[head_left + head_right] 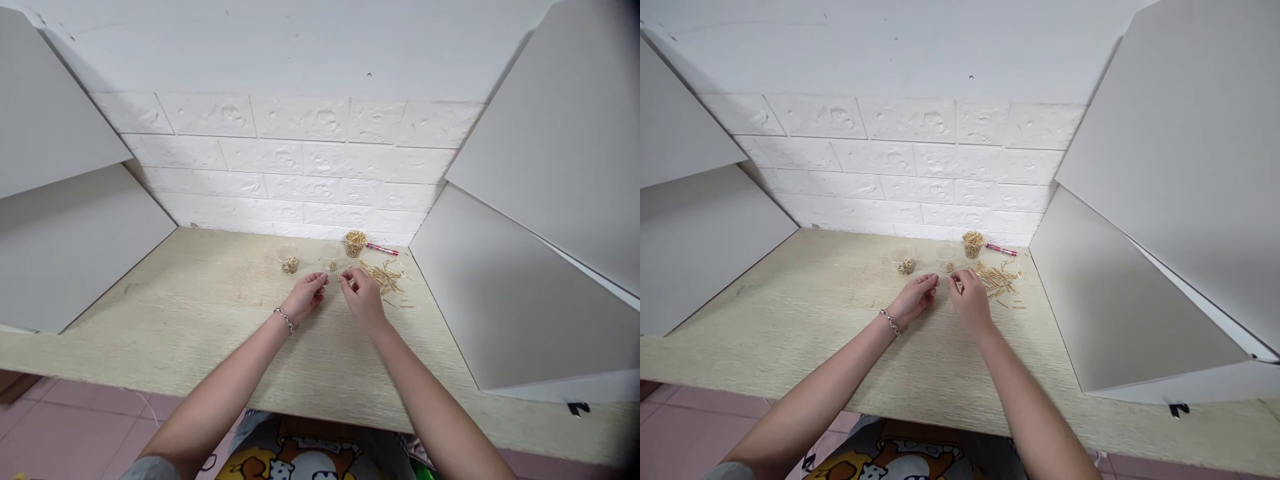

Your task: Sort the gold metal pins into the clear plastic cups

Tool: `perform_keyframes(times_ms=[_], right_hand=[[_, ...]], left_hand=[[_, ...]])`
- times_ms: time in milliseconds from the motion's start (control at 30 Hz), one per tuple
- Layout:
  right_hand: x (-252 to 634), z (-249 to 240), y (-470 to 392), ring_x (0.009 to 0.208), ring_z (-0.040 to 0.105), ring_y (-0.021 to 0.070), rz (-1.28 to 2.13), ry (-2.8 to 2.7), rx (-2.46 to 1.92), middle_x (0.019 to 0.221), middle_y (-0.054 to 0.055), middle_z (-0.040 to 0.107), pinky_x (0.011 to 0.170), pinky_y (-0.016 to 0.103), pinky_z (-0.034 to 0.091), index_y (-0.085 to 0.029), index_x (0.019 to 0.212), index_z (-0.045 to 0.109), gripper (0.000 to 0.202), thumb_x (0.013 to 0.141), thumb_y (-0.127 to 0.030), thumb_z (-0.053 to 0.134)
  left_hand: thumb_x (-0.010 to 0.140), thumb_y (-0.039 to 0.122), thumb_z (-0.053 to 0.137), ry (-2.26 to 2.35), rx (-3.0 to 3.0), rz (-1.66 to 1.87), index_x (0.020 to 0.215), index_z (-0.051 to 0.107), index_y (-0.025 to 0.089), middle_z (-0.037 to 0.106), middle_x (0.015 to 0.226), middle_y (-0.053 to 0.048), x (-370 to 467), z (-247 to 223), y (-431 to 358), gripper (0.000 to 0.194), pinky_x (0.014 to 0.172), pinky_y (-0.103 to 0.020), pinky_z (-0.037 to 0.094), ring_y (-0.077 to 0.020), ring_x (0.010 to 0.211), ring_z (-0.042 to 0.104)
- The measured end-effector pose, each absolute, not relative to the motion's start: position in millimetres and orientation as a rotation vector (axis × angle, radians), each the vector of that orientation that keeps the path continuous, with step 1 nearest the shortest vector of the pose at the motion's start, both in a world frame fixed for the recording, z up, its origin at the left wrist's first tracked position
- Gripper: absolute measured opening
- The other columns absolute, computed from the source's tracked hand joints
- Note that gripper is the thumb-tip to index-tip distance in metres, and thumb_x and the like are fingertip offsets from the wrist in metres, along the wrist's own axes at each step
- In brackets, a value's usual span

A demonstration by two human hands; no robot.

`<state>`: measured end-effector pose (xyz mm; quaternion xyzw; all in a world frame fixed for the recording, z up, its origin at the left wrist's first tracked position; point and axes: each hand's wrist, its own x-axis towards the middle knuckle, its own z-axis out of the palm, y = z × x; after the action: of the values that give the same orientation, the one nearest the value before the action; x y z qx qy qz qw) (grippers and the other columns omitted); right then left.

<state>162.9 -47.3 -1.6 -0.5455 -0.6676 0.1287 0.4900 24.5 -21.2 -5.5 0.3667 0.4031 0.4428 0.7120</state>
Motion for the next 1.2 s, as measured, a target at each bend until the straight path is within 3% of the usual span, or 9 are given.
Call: perform_keyframes(times_ms=[200, 433, 767, 967, 1200], right_hand=[[163.0, -6.0, -46.3, 0.069, 0.051, 0.0155, 0.276, -1.667, -1.32, 0.079, 0.005, 0.057, 0.063, 0.027, 0.041, -0.018, 0.078, 0.059, 0.013, 0.081, -0.025, 0.047], [158.8, -6.1, -49.1, 0.071, 0.051, 0.0152, 0.305, -1.678, -1.311, 0.079, 0.004, 0.055, 0.064, 0.027, 0.041, -0.018, 0.079, 0.057, 0.015, 0.083, -0.024, 0.044], [157.4, -6.3, -49.3, 0.069, 0.051, 0.0153, 0.301, -1.652, -1.322, 0.084, 0.005, 0.055, 0.063, 0.029, 0.042, -0.018, 0.081, 0.059, 0.013, 0.081, -0.023, 0.046], [156.7, -6.4, -49.6, 0.068, 0.051, 0.0148, 0.28, -1.667, -1.325, 0.084, 0.004, 0.055, 0.063, 0.028, 0.042, -0.018, 0.081, 0.058, 0.012, 0.08, -0.021, 0.047], [159.2, -9.9, -49.0, 0.068, 0.051, 0.0152, 0.286, -1.676, -1.335, 0.083, 0.005, 0.056, 0.062, 0.028, 0.042, -0.018, 0.08, 0.058, 0.011, 0.079, -0.021, 0.047]], left_hand=[[0.056, 0.04, 0.073, 0.874, 0.793, 0.963, 0.07, 0.054, 0.015, 0.052, 0.066, 0.003, 24.5, -6.7, -21.4, 0.034, 0.048, -0.019, 0.03, -0.0041, 0.051, 0.042], [0.066, 0.049, 0.062, 0.894, 0.81, 0.916, 0.059, 0.047, 0.016, 0.044, 0.055, 0.004, 25.5, -5.5, -22.3, 0.037, 0.046, -0.02, 0.026, -0.005, 0.046, 0.037], [0.055, 0.035, 0.075, 0.848, 0.852, 0.944, 0.073, 0.061, 0.013, 0.049, 0.062, 0.003, 24.5, -7.8, -19.8, 0.032, 0.047, -0.018, 0.029, -0.0041, 0.051, 0.039], [0.056, 0.034, 0.075, 0.815, 0.863, 0.93, 0.078, 0.065, 0.012, 0.056, 0.072, 0.0, 23.7, -8.8, -18.7, 0.033, 0.048, -0.018, 0.03, -0.0034, 0.053, 0.04], [0.057, 0.036, 0.074, 0.821, 0.889, 0.924, 0.077, 0.064, 0.013, 0.056, 0.069, 0.0, 25.2, -8.2, -21.3, 0.032, 0.048, -0.018, 0.03, -0.004, 0.052, 0.041]])
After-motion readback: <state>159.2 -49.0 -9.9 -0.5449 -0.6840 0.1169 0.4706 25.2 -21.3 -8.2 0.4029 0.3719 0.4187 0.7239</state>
